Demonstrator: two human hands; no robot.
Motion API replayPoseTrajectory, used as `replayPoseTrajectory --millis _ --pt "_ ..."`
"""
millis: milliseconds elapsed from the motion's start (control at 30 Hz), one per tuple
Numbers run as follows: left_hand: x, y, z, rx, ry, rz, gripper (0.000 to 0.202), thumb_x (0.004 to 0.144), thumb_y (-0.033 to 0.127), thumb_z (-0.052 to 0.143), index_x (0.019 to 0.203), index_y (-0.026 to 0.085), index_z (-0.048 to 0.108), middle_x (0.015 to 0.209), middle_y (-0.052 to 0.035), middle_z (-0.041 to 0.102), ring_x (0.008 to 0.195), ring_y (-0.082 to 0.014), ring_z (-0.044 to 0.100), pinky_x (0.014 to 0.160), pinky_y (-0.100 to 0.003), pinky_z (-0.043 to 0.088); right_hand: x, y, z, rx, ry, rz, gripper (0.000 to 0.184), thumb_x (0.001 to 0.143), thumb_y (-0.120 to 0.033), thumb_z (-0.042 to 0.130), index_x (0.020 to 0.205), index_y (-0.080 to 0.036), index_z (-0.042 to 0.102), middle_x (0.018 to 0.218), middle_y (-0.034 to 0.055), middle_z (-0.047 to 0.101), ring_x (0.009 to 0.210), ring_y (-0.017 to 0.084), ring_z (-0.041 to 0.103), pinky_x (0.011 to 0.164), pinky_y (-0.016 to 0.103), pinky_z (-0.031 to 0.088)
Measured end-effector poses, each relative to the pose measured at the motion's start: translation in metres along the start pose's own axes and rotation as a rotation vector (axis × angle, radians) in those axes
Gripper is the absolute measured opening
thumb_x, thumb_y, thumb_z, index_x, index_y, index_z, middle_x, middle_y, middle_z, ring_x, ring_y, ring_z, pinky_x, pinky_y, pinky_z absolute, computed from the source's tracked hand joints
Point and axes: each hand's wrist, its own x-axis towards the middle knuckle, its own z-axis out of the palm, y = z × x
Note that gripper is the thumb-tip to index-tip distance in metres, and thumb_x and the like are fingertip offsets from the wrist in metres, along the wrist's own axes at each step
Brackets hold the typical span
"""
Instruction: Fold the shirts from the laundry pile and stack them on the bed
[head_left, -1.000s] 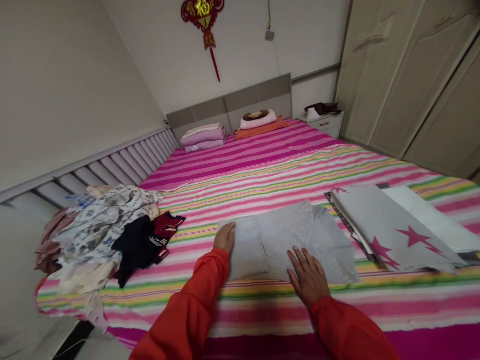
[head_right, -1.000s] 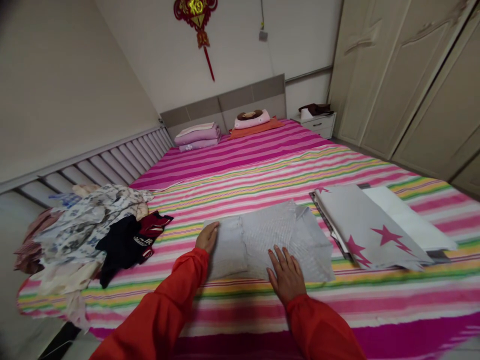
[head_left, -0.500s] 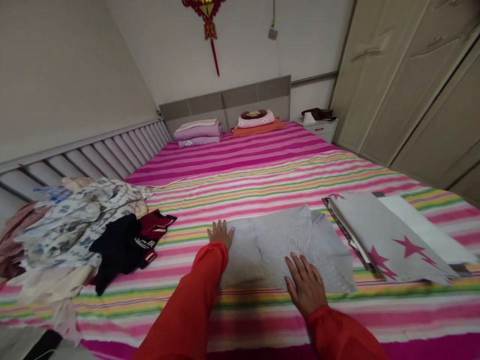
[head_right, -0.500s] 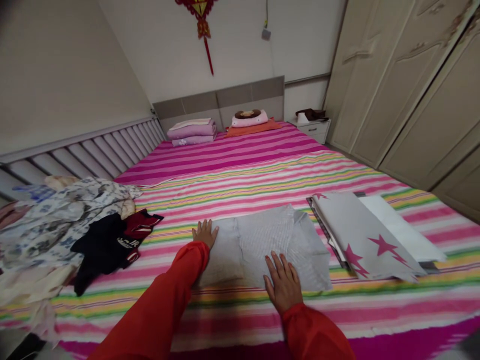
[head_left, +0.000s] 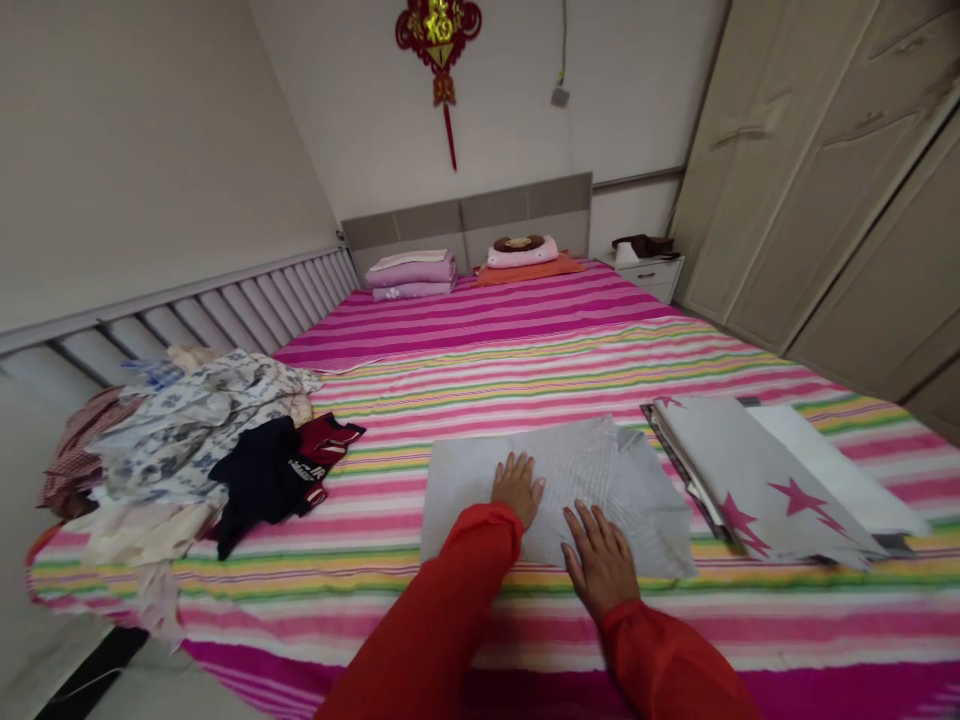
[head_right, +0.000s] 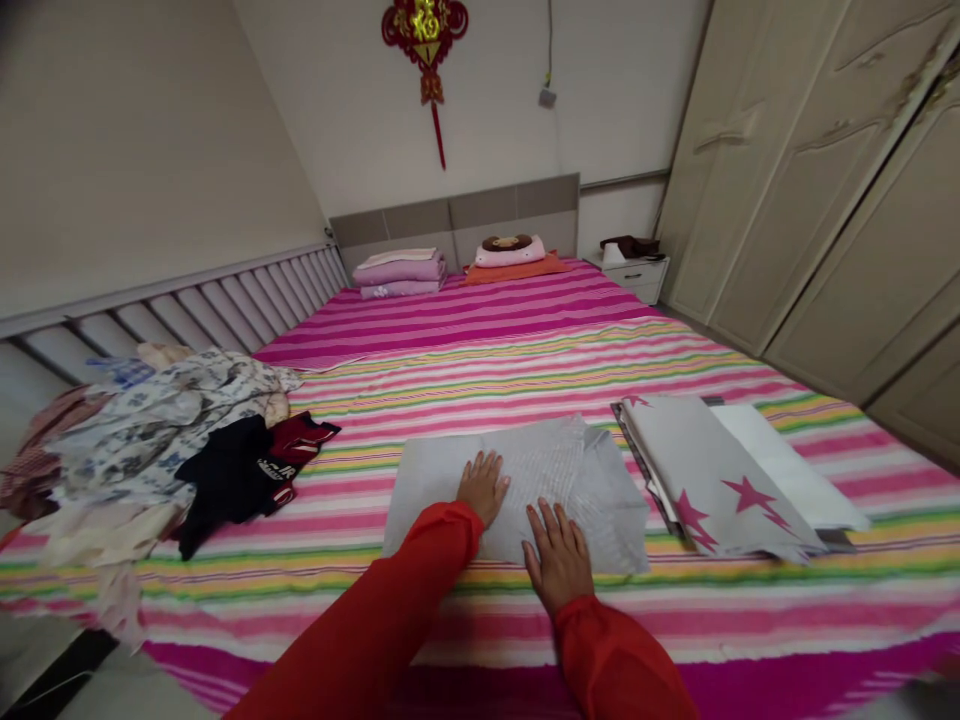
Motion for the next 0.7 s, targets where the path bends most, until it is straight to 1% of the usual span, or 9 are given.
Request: replayPoseTrajectory --millis 100,133,200,300,433,500,600,667,700 --pt "-0.022 -0.008 -0.001 -0.036 -0.065 0.194 0.053 0.095 0.041 0.027 0.144 0.023 0.038 0.153 -0.0051 0.035 0.143 -0.0197 0.025 0.118 -0.044 0.018 0.001 0.001 0.002 0.024 0.003 0.000 0.055 0.093 -0.030 0.042 0.147 -0.027 0.035 0.146 0.0052 0.047 0.136 0.025 0.037 0.107 0.042 0.029" --pt "-0.028 -0.013 -0.002 -0.033 -0.061 0.232 0.053 0.095 0.040 0.028 0.144 0.024 0.037 0.153 -0.0048 0.035 0.143 -0.0189 0.025 0.118 -0.044 0.019 0.001 0.001 0.002 0.031 0.006 -0.004 0.054 0.093 -0.030 0.042 0.146 -0.027 0.037 0.146 0.0056 0.046 0.136 0.025 0.036 0.107 0.042 0.029" --pt "-0.037 -0.024 0.000 0.012 0.014 0.228 0.053 0.095 0.037 0.029 0.146 0.023 0.033 0.154 -0.0059 0.033 0.144 -0.0198 0.024 0.117 -0.046 0.021 0.001 -0.001 0.001 0.048 0.004 -0.002 0.051 0.093 -0.029 0.042 0.143 -0.024 0.042 0.146 0.0064 0.047 0.137 0.025 0.036 0.107 0.042 0.028" --pt "-0.044 -0.039 0.009 0.152 0.136 0.171 0.056 0.093 0.038 0.037 0.146 0.022 0.034 0.154 -0.0082 0.032 0.144 -0.0256 0.022 0.116 -0.052 0.021 0.001 -0.006 -0.003 0.101 -0.025 0.041 0.048 0.093 -0.029 0.042 0.140 -0.022 0.046 0.145 0.0073 0.048 0.137 0.026 0.035 0.108 0.044 0.029" --pt "-0.049 -0.047 0.023 0.253 0.083 0.205 0.059 0.089 0.042 0.046 0.144 0.023 0.039 0.153 -0.0076 0.035 0.143 -0.0277 0.025 0.116 -0.052 0.020 0.000 0.000 -0.015 0.254 -0.040 0.085 0.042 0.093 -0.033 0.041 0.132 -0.022 0.055 0.138 0.0075 0.055 0.132 0.025 0.043 0.103 0.043 0.037" --pt "-0.048 -0.046 0.023 0.230 0.045 0.194 0.059 0.089 0.042 0.045 0.145 0.023 0.038 0.153 -0.0073 0.035 0.143 -0.0269 0.025 0.116 -0.052 0.020 0.001 0.017 -0.024 0.318 0.052 0.198 0.041 0.093 -0.037 0.040 0.127 -0.020 0.058 0.134 0.0094 0.058 0.129 0.025 0.046 0.102 0.044 0.039" --pt "-0.042 -0.035 0.019 0.135 0.052 0.091 0.052 0.094 0.040 0.034 0.143 0.024 0.041 0.152 -0.0069 0.036 0.143 -0.0257 0.026 0.114 -0.053 0.022 0.008 0.057 -0.035 0.356 0.240 0.476 0.050 0.089 -0.046 0.043 0.121 -0.012 0.059 0.130 0.0180 0.058 0.125 0.029 0.048 0.104 0.049 0.037" --pt "-0.037 -0.023 0.020 0.082 0.119 0.001 0.052 0.096 0.039 0.027 0.143 0.022 0.041 0.152 -0.0089 0.036 0.143 -0.0260 0.027 0.113 -0.054 0.023 0.015 0.084 -0.038 0.410 0.267 0.641 0.059 0.081 -0.053 0.050 0.118 -0.008 0.059 0.125 0.0222 0.059 0.119 0.032 0.052 0.103 0.051 0.038" --pt "-0.034 -0.016 0.023 0.075 0.151 -0.007 0.053 0.096 0.040 0.027 0.144 0.020 0.039 0.153 -0.0101 0.035 0.143 -0.0265 0.026 0.113 -0.054 0.023 0.020 0.095 -0.038 0.455 0.251 0.714 0.063 0.076 -0.055 0.053 0.117 -0.008 0.059 0.123 0.0229 0.060 0.116 0.033 0.054 0.101 0.052 0.039"
